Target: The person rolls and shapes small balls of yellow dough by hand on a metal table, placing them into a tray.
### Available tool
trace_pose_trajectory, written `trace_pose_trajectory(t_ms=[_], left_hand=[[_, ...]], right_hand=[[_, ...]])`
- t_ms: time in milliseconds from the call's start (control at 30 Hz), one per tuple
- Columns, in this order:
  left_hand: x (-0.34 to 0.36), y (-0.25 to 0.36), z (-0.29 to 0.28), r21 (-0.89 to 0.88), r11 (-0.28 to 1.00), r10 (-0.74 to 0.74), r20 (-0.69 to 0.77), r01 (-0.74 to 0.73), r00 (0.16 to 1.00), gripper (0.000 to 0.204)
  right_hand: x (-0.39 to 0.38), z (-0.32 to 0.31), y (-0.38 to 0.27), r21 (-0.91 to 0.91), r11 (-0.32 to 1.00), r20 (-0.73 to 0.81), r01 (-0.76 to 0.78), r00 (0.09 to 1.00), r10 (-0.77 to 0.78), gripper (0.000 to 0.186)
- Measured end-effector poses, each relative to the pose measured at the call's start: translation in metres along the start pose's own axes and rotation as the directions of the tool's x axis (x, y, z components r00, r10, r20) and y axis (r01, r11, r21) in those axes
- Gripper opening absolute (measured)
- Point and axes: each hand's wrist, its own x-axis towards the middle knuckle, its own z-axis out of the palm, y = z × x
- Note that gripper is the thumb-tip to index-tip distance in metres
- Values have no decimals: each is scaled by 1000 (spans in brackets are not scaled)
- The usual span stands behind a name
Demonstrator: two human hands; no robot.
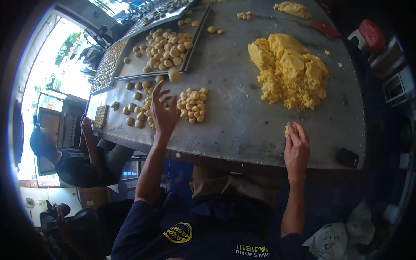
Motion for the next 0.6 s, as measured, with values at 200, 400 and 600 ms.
trace_pose_trajectory(t_ms=[200,400,600], left_hand=[[30,-62,34,507,828,-40,481,-240,876,22],[32,-67,22,117,989,35,423,-93,905,20],[-7,3,17,-192,980,18,321,46,947,24]], right_hand=[[10,-10,-6,-134,988,-39,75,996,-81,50],[4,-8,1,-70,993,66,90,994,-85,50],[27,-3,2,-116,993,-4,-8,1000,8,45]])
